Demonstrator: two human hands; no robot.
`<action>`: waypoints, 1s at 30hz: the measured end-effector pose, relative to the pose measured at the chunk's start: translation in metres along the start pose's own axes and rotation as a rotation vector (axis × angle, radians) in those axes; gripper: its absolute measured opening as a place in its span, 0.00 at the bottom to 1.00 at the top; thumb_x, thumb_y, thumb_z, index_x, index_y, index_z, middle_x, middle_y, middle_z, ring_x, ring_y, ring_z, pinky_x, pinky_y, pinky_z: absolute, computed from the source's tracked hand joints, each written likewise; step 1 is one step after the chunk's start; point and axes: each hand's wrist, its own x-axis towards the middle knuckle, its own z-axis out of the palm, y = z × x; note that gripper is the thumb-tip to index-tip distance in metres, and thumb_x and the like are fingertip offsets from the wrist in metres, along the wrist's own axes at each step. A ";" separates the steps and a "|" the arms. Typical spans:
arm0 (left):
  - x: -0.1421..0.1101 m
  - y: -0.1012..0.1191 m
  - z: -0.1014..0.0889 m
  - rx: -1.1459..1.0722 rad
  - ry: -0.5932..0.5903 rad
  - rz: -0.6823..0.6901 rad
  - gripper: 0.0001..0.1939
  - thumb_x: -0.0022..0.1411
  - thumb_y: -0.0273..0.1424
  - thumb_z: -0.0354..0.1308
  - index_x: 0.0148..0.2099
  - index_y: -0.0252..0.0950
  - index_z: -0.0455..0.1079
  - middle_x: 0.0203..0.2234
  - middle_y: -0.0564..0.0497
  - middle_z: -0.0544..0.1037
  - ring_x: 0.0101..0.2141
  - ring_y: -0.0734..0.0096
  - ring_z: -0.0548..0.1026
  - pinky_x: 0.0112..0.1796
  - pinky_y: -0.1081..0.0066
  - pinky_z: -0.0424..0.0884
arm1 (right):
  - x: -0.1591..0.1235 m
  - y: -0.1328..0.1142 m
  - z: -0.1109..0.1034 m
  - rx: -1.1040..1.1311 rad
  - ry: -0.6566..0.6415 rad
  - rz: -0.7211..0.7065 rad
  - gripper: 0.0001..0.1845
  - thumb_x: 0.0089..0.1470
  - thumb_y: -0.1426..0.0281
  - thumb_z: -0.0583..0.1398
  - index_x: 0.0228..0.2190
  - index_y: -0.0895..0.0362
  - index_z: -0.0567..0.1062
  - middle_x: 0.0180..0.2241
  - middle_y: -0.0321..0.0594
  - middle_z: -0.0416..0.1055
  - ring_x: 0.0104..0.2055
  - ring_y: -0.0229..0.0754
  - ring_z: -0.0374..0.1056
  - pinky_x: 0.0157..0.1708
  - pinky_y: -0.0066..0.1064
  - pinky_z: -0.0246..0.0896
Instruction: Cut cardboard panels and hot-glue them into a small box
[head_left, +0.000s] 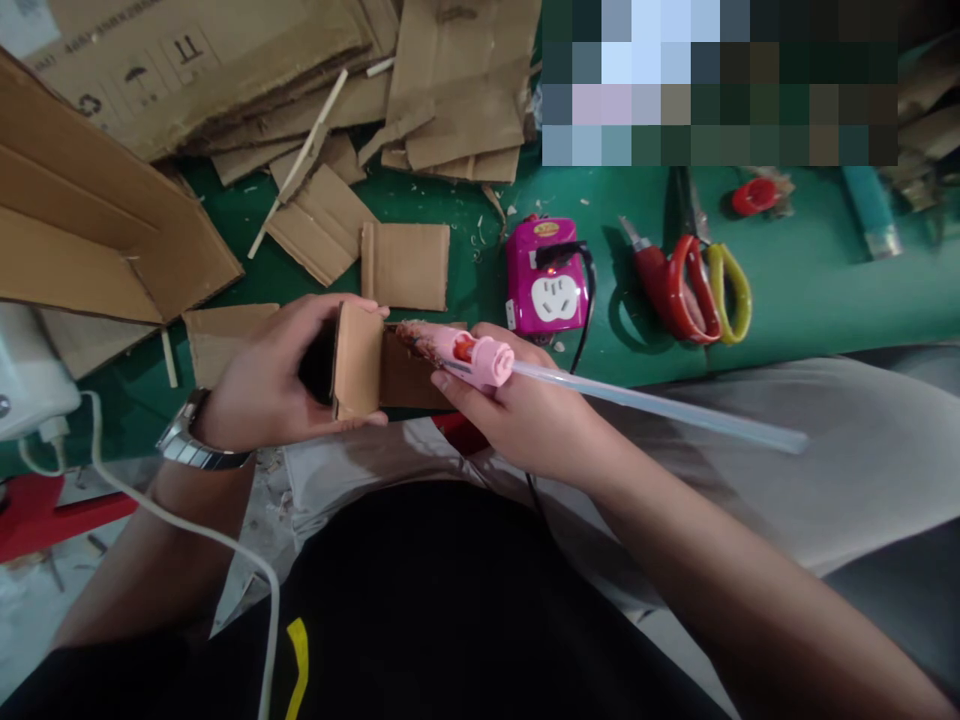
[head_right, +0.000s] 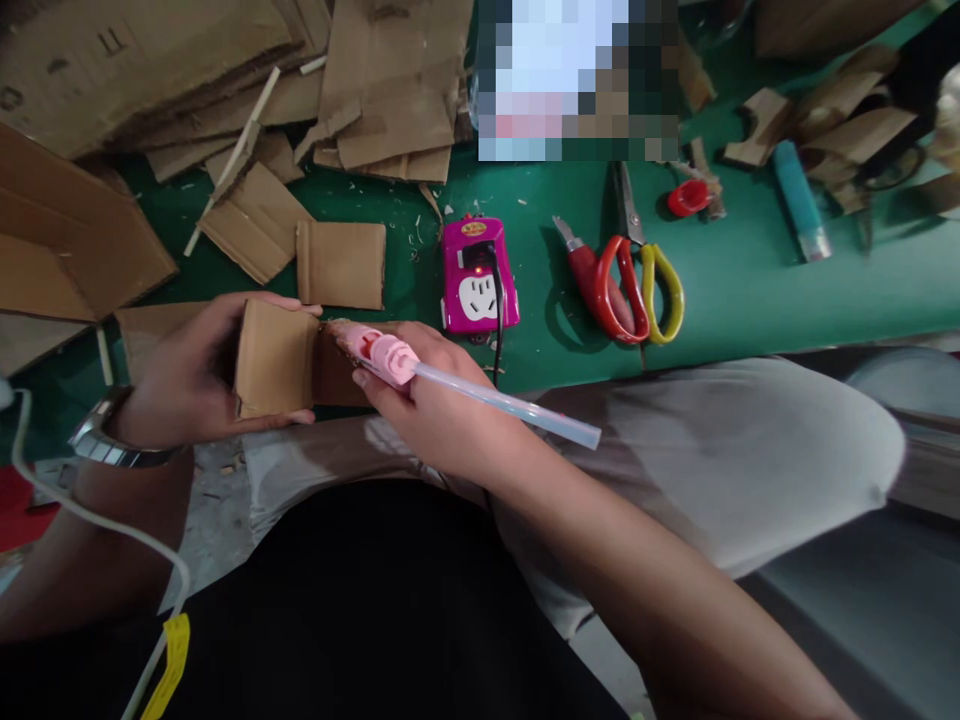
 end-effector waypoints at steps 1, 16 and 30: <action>0.000 0.000 0.000 0.000 0.000 0.004 0.45 0.51 0.53 0.78 0.67 0.53 0.65 0.62 0.47 0.79 0.60 0.44 0.80 0.63 0.47 0.76 | 0.000 -0.001 0.000 -0.003 -0.001 0.003 0.06 0.69 0.64 0.62 0.43 0.53 0.77 0.41 0.45 0.79 0.46 0.51 0.76 0.47 0.40 0.70; 0.003 0.004 0.000 0.108 0.004 0.095 0.43 0.55 0.47 0.76 0.68 0.40 0.66 0.58 0.40 0.80 0.55 0.46 0.81 0.57 0.49 0.77 | -0.003 -0.003 -0.008 0.069 -0.122 -0.069 0.08 0.71 0.68 0.61 0.46 0.51 0.81 0.46 0.43 0.81 0.49 0.50 0.77 0.52 0.39 0.70; 0.002 0.002 0.000 0.048 -0.012 0.068 0.44 0.54 0.46 0.79 0.68 0.41 0.66 0.60 0.41 0.79 0.57 0.46 0.80 0.58 0.50 0.77 | -0.008 -0.001 -0.013 0.025 -0.201 -0.113 0.12 0.72 0.68 0.61 0.52 0.50 0.81 0.50 0.41 0.81 0.51 0.48 0.77 0.52 0.37 0.70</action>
